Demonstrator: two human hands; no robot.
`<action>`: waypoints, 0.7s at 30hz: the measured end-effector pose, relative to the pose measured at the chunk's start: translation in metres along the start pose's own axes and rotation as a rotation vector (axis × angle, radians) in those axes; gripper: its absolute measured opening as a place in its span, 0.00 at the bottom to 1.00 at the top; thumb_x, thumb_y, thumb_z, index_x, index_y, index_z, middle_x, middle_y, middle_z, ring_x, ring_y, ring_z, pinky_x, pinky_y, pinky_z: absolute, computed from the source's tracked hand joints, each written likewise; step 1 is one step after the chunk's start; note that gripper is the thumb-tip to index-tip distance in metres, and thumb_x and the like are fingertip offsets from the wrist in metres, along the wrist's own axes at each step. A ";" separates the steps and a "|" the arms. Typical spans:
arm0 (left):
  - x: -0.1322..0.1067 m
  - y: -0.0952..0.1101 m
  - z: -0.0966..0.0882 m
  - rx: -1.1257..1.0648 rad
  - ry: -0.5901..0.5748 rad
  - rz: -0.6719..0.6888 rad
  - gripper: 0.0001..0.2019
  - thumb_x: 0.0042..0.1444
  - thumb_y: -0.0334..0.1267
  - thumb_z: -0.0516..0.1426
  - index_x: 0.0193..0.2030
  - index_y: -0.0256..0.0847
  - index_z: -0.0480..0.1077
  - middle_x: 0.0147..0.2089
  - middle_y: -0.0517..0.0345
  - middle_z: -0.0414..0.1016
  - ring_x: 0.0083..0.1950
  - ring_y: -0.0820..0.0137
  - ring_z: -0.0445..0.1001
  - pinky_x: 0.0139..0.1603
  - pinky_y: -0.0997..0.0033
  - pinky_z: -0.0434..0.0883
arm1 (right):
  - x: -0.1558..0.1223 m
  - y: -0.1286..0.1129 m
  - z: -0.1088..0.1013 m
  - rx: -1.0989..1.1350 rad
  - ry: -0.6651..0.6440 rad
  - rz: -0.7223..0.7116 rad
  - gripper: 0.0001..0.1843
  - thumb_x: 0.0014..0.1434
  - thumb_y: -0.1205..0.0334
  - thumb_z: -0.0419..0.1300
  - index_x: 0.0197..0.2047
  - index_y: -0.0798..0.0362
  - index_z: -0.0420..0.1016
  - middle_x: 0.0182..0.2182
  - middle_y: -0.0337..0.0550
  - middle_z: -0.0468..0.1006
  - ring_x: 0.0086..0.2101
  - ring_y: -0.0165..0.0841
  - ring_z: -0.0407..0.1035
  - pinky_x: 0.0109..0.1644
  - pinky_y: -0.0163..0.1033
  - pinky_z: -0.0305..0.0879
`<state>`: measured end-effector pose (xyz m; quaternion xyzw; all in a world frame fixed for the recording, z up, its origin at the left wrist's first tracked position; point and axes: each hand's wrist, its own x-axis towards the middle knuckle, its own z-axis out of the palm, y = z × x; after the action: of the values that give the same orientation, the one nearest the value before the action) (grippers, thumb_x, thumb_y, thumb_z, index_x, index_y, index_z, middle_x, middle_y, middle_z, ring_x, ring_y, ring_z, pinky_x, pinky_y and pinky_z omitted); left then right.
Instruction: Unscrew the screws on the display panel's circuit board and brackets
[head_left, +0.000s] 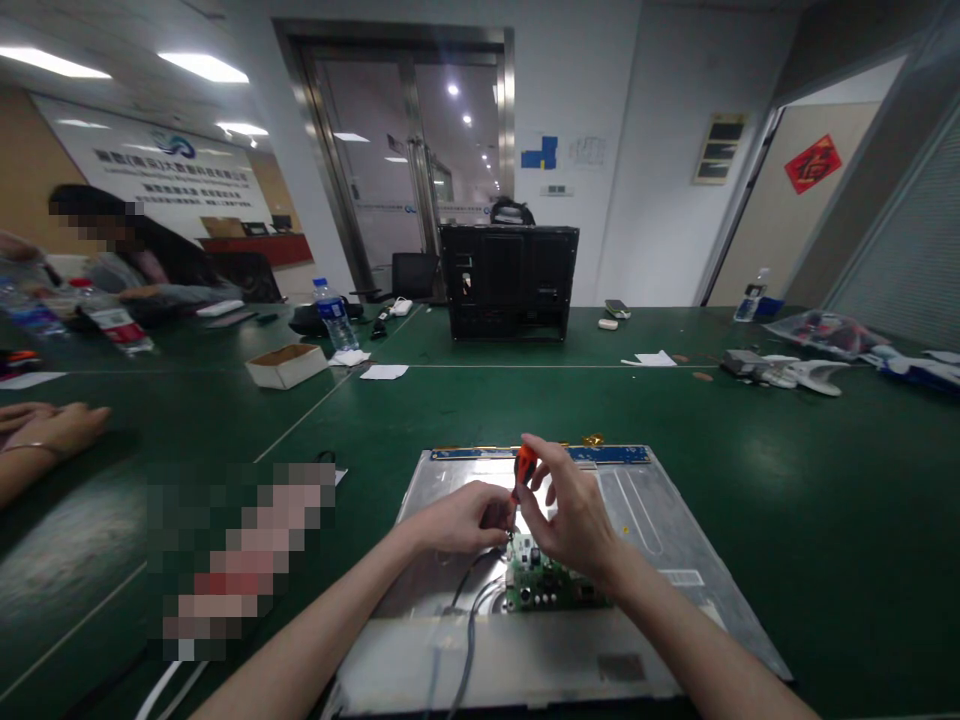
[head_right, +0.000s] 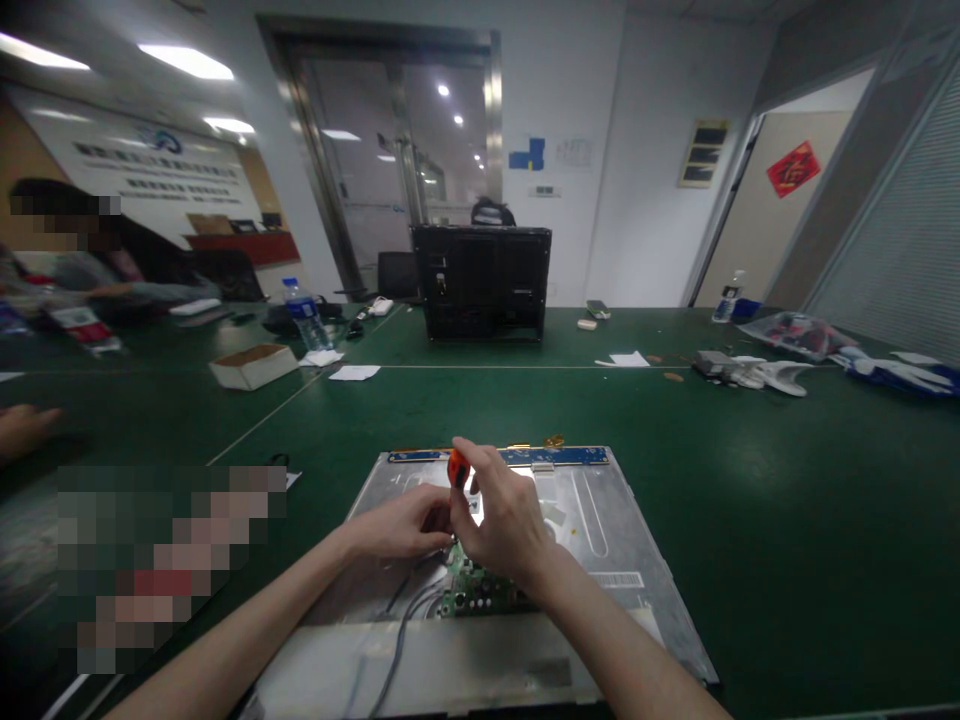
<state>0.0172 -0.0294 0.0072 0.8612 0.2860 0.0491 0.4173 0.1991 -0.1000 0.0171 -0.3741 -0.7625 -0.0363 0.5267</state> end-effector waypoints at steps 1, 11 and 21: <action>0.000 0.000 0.000 0.001 0.002 -0.001 0.04 0.51 0.35 0.58 0.34 0.38 0.67 0.27 0.63 0.66 0.29 0.71 0.67 0.29 0.73 0.62 | 0.000 0.000 0.000 -0.002 0.000 0.000 0.31 0.63 0.68 0.55 0.67 0.50 0.52 0.40 0.46 0.75 0.27 0.30 0.70 0.23 0.32 0.69; -0.001 0.005 -0.001 0.013 -0.001 -0.009 0.04 0.52 0.36 0.58 0.32 0.39 0.67 0.25 0.64 0.65 0.27 0.71 0.65 0.28 0.73 0.62 | 0.000 0.001 0.000 -0.005 -0.010 0.012 0.29 0.65 0.66 0.54 0.68 0.47 0.56 0.42 0.46 0.72 0.28 0.29 0.69 0.23 0.32 0.69; 0.001 0.001 -0.002 -0.004 0.001 0.018 0.03 0.50 0.33 0.58 0.32 0.39 0.67 0.26 0.64 0.65 0.28 0.71 0.66 0.30 0.73 0.62 | 0.001 0.001 -0.001 -0.002 -0.035 -0.014 0.29 0.64 0.67 0.55 0.67 0.46 0.55 0.43 0.46 0.73 0.27 0.28 0.70 0.23 0.32 0.69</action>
<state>0.0175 -0.0278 0.0091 0.8629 0.2785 0.0540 0.4183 0.2005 -0.0993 0.0181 -0.3696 -0.7741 -0.0342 0.5128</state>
